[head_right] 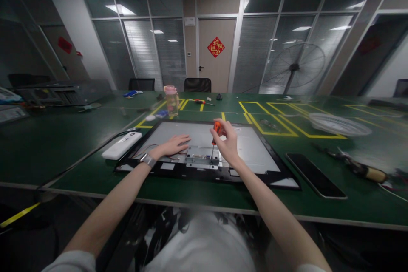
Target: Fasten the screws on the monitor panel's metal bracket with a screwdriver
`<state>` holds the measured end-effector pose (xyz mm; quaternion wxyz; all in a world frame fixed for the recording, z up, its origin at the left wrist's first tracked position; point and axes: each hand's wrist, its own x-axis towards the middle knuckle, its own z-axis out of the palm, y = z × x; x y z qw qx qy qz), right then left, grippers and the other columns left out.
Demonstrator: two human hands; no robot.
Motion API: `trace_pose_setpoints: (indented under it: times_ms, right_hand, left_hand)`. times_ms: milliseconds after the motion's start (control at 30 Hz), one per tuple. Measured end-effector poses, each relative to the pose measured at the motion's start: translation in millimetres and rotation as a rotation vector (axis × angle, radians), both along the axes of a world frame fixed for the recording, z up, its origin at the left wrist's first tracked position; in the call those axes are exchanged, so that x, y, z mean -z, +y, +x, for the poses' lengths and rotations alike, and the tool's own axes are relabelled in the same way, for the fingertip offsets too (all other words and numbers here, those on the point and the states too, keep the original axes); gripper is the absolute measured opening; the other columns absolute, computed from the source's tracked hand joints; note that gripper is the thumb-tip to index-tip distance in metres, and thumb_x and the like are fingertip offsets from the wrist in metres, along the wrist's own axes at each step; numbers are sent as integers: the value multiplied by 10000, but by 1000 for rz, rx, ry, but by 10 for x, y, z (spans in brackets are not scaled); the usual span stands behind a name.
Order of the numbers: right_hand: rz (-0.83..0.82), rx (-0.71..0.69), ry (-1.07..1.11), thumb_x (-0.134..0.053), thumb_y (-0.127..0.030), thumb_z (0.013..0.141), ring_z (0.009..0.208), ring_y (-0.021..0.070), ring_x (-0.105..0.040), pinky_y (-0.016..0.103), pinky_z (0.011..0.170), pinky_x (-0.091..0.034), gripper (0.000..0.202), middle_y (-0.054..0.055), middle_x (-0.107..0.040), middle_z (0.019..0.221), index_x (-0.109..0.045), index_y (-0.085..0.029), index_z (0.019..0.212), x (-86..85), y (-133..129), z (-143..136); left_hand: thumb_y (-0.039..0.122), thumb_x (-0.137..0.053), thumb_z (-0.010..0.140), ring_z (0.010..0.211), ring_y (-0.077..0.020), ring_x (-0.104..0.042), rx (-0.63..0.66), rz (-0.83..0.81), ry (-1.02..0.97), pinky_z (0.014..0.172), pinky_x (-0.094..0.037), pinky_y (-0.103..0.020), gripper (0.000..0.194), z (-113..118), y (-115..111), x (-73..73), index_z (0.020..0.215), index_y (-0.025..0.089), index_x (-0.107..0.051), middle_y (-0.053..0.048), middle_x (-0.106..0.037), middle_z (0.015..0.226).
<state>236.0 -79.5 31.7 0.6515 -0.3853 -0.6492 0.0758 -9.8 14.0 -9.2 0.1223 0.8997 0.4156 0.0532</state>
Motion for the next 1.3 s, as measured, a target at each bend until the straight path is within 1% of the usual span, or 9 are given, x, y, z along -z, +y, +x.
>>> trace_pose_setpoints:
  times_ms: [200,400,833,967,1067,1133,1200,1267,1300]
  right_hand:
    - [5,-16,-29,-598,-299,845,772,156,-541,280,634,-465,260,16,-544,901,-598,-266,1103,9,-9,-8]
    - [3,-8,-47,-597,-307,848,775,165,-540,297,648,-469,256,18,-548,892,-595,-264,1101,19,-9,-13]
    - [-12,-14,3,-592,-319,847,774,162,-539,292,656,-468,260,12,-525,880,-594,-273,1103,8,-17,-15]
    - [3,29,46,-593,-320,838,751,154,-536,285,642,-463,252,9,-523,866,-606,-271,1086,2,-14,-10]
    - [23,110,129,-608,-335,820,740,152,-537,282,635,-463,266,16,-544,887,-611,-262,1076,-19,23,37]
    - [40,168,219,-623,-344,801,737,149,-541,281,648,-467,275,18,-560,887,-617,-247,1058,-41,71,96]
    - [47,208,338,-640,-356,776,723,142,-544,279,659,-473,290,12,-567,858,-621,-225,1034,-58,137,174]
    - [29,228,458,-655,-382,745,663,126,-533,265,617,-471,327,-5,-548,797,-615,-207,1018,-60,214,261]
    - [7,227,514,-658,-397,731,626,115,-520,254,578,-463,349,-11,-538,789,-610,-203,1017,-54,253,303]
  left_hand:
    - [524,-320,954,1415,-241,-226,5,7,2,1146,-99,-433,546,-5,18,28,1430,258,-353,-58,-265,1535]
    - [507,-321,957,1417,-233,-222,-3,-5,9,1145,-88,-438,542,5,-7,-1,1433,249,-345,-62,-269,1534]
    - [540,-312,955,1413,-233,-230,15,3,-13,1145,-91,-430,543,-27,29,41,1426,272,-353,-52,-268,1535]
    - [481,-385,949,1390,-239,-286,13,44,-68,1143,-166,-401,527,-15,7,14,1414,234,-381,-73,-311,1516]
    - [367,-457,932,1327,-233,-394,34,181,-244,1111,-279,-350,453,85,-110,-72,1349,191,-472,-92,-407,1455]
    - [316,-480,922,1249,-226,-479,73,245,-372,1078,-339,-347,292,214,-256,-141,1151,200,-620,-75,-494,1376]
    - [286,-516,908,1163,-220,-547,175,244,-445,1024,-402,-348,187,373,-435,-190,952,203,-679,-65,-563,1283]
    - [266,-548,901,1105,-203,-581,313,234,-471,976,-438,-324,151,528,-603,-201,874,195,-678,-68,-587,1234]
    - [265,-553,904,1082,-192,-593,378,230,-454,952,-452,-307,141,593,-670,-192,885,197,-675,-65,-586,1233]
